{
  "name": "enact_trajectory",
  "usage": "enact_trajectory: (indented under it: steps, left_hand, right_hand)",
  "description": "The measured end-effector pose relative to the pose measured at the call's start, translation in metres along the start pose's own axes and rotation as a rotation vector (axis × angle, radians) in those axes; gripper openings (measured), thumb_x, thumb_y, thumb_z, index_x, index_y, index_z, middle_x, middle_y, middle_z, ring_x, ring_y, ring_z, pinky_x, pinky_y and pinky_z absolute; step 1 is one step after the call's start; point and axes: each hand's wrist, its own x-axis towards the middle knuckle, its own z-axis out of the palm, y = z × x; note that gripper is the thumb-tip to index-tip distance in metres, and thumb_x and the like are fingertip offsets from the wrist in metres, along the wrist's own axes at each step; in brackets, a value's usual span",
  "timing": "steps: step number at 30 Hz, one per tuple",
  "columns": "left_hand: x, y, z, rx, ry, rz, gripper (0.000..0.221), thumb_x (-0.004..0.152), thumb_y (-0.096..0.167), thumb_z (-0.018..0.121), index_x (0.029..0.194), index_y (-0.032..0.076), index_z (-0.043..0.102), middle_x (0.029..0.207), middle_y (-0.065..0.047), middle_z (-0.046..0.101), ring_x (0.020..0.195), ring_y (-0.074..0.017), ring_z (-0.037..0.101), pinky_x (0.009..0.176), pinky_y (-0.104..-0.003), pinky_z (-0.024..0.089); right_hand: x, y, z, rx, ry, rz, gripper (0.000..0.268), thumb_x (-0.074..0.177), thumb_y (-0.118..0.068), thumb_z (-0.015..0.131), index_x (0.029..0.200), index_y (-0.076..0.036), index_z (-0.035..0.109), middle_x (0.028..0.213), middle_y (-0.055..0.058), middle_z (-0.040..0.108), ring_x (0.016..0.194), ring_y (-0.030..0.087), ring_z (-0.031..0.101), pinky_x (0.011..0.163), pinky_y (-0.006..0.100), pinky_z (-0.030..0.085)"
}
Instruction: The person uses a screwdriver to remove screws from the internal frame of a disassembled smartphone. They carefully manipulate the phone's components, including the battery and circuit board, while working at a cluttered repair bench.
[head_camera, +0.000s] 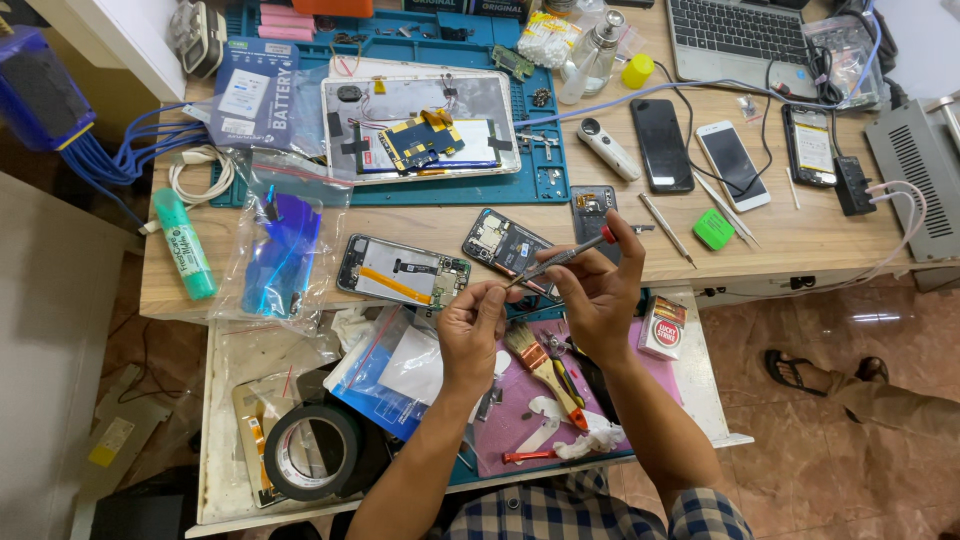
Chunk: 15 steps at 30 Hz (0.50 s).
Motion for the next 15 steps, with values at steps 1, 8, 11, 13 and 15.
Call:
enact_trajectory:
  steps: [1,8,11,13,15]
  left_hand:
    - [0.0,0.002,0.0,0.0,0.0,-0.001,0.012,0.085,0.008,0.06,0.084,-0.003,0.064,0.067,-0.013,0.066,0.04,-0.0027,0.038,0.036,-0.015,0.029]
    - [0.0,0.014,0.003,0.165,-0.046,0.058,0.013,0.085,0.009,0.062,0.078,-0.001,0.067,0.055,-0.005,0.059,0.043,-0.0003,0.037,0.04,-0.014,0.031]
    - [-0.001,0.012,0.003,0.217,-0.045,0.074,0.013,0.084,0.011,0.064,0.077,0.001,0.068,0.058,-0.005,0.063,0.046,-0.0006,0.039,0.042,-0.016,0.034]
    - [-0.001,0.009,0.004,0.233,-0.044,0.075,0.014,0.084,0.012,0.064,0.077,0.001,0.068,0.059,-0.006,0.063,0.047,-0.0015,0.04,0.042,-0.017,0.035]
    - [-0.001,0.008,0.005,0.184,-0.041,0.029,0.015,0.083,0.013,0.065,0.077,0.0,0.068,0.053,-0.005,0.06,0.042,-0.0014,0.038,0.039,-0.014,0.031]
  right_hand:
    - [0.0,0.0,-0.001,0.0,0.0,0.001,0.071,0.083,0.005,0.057,0.138,-0.004,0.013,0.088,0.025,0.063,0.073,0.031,0.067,0.067,0.036,0.058]
    - [-0.001,0.001,-0.005,-0.021,-0.008,0.027,0.073,0.082,0.005,0.058,0.138,-0.005,0.013,0.086,0.025,0.062,0.071,0.03,0.066,0.066,0.035,0.058]
    - [-0.003,0.006,-0.009,-0.047,0.01,0.04,0.074,0.081,0.002,0.061,0.138,-0.004,0.015,0.083,0.024,0.062,0.068,0.028,0.066,0.064,0.035,0.058]
    - [-0.004,0.007,-0.009,-0.062,0.022,0.047,0.075,0.08,0.001,0.063,0.138,-0.004,0.015,0.081,0.024,0.062,0.066,0.027,0.065,0.063,0.034,0.058]
    - [-0.004,0.006,-0.007,-0.019,0.031,0.082,0.077,0.08,0.003,0.062,0.139,-0.008,0.013,0.088,0.024,0.062,0.072,0.03,0.067,0.064,0.035,0.058]
